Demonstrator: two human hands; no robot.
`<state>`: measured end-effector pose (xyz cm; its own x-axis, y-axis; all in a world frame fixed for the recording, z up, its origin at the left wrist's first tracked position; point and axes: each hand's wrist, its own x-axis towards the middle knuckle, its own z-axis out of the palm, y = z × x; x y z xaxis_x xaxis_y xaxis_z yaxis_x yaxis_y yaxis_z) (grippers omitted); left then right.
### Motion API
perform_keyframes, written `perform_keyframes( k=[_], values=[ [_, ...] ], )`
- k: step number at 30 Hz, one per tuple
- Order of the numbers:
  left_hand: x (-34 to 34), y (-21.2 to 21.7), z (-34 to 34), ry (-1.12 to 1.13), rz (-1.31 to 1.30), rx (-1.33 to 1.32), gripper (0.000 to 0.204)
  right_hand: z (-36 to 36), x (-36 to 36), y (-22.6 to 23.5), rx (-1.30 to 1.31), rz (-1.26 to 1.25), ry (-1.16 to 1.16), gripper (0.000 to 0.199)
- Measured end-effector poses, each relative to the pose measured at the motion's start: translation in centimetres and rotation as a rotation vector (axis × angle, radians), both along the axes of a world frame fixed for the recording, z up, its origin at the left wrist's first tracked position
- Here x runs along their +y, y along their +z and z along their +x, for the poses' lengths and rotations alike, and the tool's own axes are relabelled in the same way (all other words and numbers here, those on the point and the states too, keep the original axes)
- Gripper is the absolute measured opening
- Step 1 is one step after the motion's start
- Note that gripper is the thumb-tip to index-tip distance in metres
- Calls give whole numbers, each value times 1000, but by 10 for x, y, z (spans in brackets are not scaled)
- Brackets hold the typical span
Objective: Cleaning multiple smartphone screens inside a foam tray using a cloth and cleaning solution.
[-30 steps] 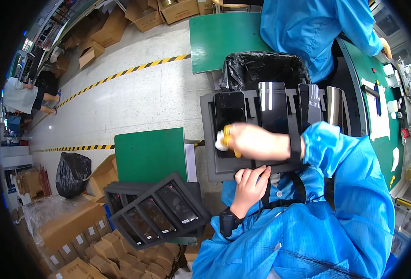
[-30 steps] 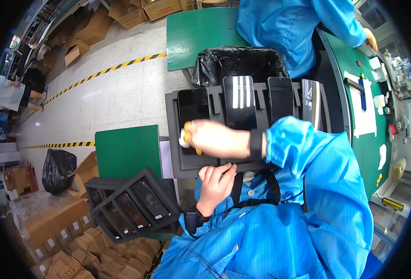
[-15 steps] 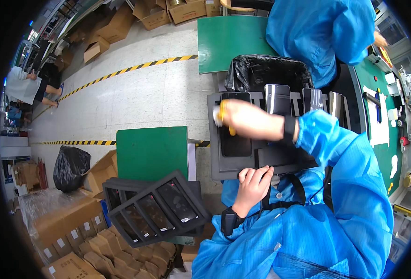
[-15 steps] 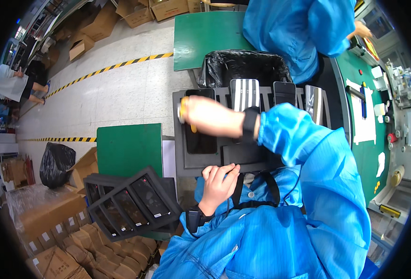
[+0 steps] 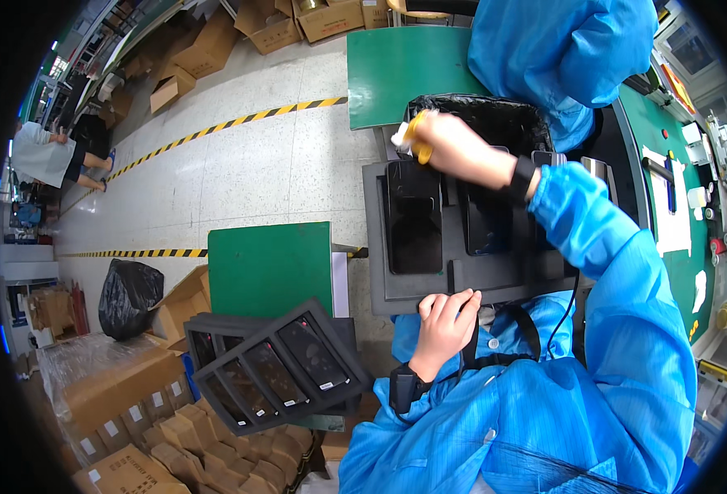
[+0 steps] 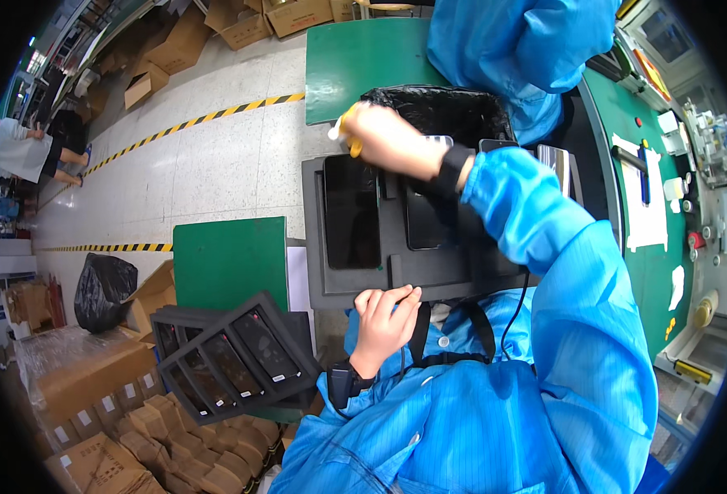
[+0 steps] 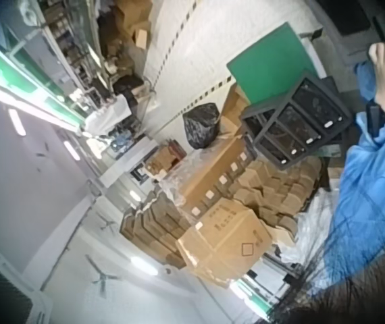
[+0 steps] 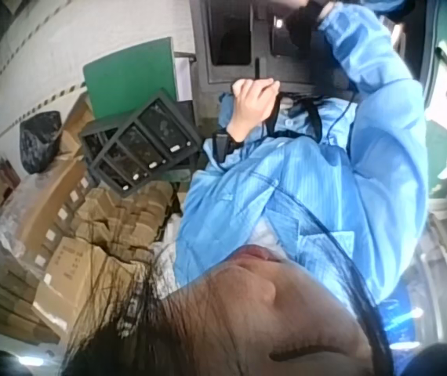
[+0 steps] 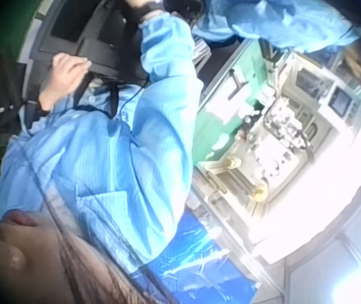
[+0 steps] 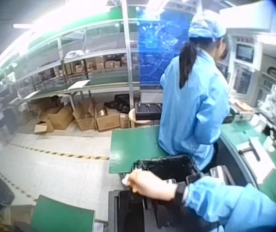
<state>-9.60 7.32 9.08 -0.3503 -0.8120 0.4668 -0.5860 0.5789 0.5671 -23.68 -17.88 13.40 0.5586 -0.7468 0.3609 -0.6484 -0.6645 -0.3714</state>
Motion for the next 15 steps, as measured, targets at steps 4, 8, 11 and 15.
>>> perform_keyframes(
  k=[4,8,11,15],
  values=[
    [1,0,3,21,8,2,29,-9,6,24,-115,118,-82,13],
    [-1,0,1,-6,8,1,26,1,78,6,25,267,256,16],
    [-1,2,1,4,8,2,24,-5,64,7,22,65,194,21],
    [2,0,1,22,-1,-6,29,-22,9,7,-35,132,-11,17]
  ],
)
